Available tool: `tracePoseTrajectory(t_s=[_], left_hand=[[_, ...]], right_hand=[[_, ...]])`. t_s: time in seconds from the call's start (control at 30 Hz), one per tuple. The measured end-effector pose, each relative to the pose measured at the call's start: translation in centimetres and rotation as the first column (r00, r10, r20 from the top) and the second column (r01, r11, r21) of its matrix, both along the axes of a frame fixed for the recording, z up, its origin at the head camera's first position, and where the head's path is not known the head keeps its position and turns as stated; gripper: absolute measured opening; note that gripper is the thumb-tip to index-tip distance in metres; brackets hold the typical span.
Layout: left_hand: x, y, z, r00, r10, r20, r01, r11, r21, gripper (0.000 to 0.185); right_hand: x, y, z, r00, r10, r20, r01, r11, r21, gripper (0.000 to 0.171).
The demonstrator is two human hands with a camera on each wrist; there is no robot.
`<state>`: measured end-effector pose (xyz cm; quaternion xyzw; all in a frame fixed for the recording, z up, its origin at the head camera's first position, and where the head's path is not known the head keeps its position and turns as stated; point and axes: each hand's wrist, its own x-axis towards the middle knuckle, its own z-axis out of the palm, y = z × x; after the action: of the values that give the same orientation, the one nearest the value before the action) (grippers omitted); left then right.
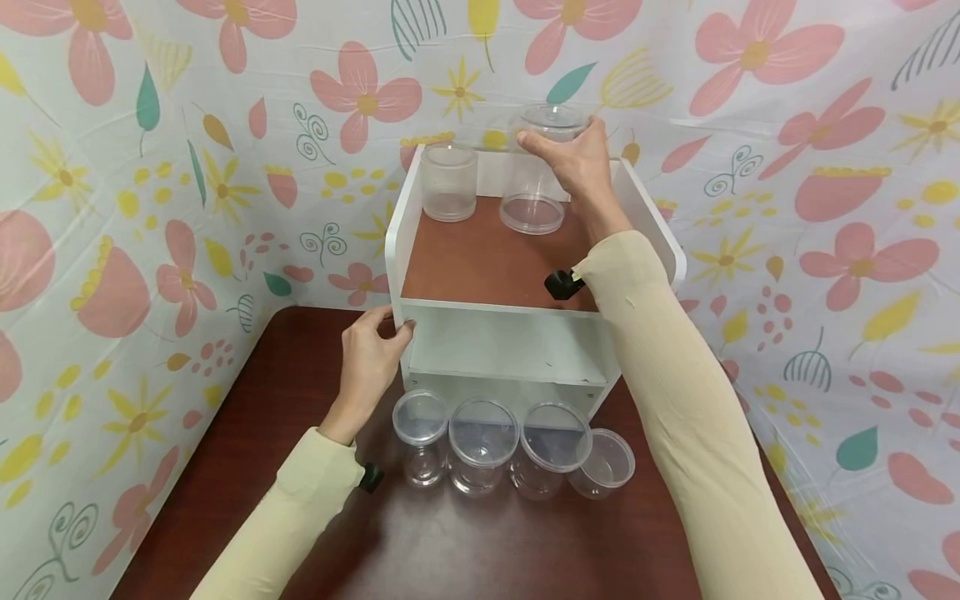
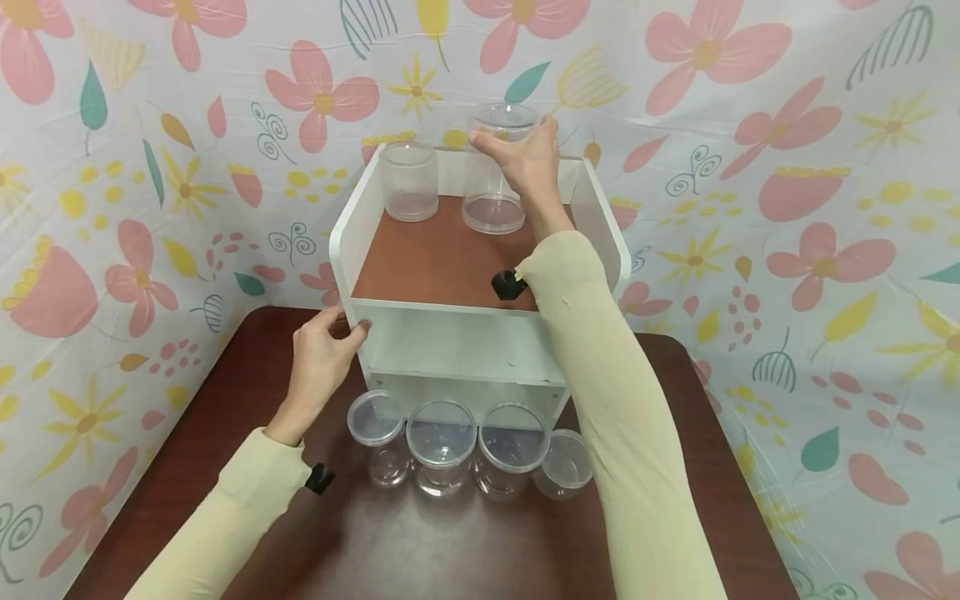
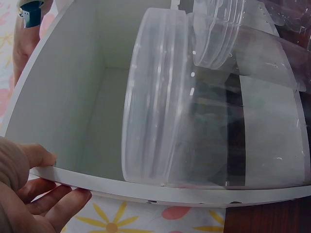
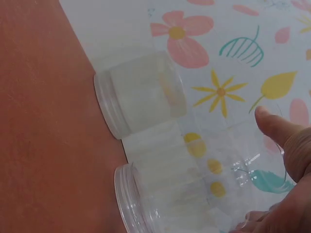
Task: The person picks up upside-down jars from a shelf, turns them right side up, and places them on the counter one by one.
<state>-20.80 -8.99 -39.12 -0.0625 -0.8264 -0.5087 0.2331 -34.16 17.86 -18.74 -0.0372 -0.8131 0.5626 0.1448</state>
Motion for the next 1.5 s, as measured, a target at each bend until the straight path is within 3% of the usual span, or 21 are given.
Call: tracePoseTrajectory(t_s=[0.3, 0.5, 0.77, 0.97, 1.2, 1.4, 1.5], left_hand=[[0.1, -0.1, 0.0, 1.0, 0.005, -0.008, -0.005, 1.0, -0.01, 0.025], [0.1, 0.0, 0.0, 1.0, 0.001, -0.012, -0.002, 1.0, -0.012, 0.027], [0.1, 0.0, -0.2, 1.0, 0.006, -0.016, -0.006, 1.0, -0.014, 0.025], [0.1, 0.1, -0.1, 1.0, 0.003, -0.029, -0.004, 1.0, -0.018, 0.024], [0.2, 0.0, 0.0, 1.0, 0.006, -0.019, -0.007, 1.0, -0.016, 0.024], [0.2, 0.1, 0.0, 1.0, 0.006, -0.016, -0.006, 1.0, -0.013, 0.024], [0.1, 0.2, 0.0, 1.0, -0.001, -0.021, 0.0, 1.0, -0.009, 0.025]], right_hand=[[0.1, 0.6, -0.3, 0.999, -0.035, 0.041, 0.028, 0.99, 0.141, 0.112], [1.4, 0.9, 0.6, 0.998, -0.057, -0.037, 0.06, 0.996, 0.071, 0.08], [5.6, 1.6, 2.1, 0.994, 0.023, -0.108, -0.03, 0.998, -0.058, 0.061], [9.2, 3.0, 2.3, 0.995, 0.022, -0.097, -0.034, 0.992, -0.12, 0.071], [12.1, 4.7, 1.3, 0.979, 0.092, -0.183, -0.134, 0.964, -0.231, 0.057], [14.5, 6.2, 0.0, 0.959, 0.125, -0.256, -0.201, 0.934, -0.294, 0.066], [15.8, 7.0, -0.6, 0.947, 0.13, -0.294, -0.221, 0.928, -0.301, 0.06]])
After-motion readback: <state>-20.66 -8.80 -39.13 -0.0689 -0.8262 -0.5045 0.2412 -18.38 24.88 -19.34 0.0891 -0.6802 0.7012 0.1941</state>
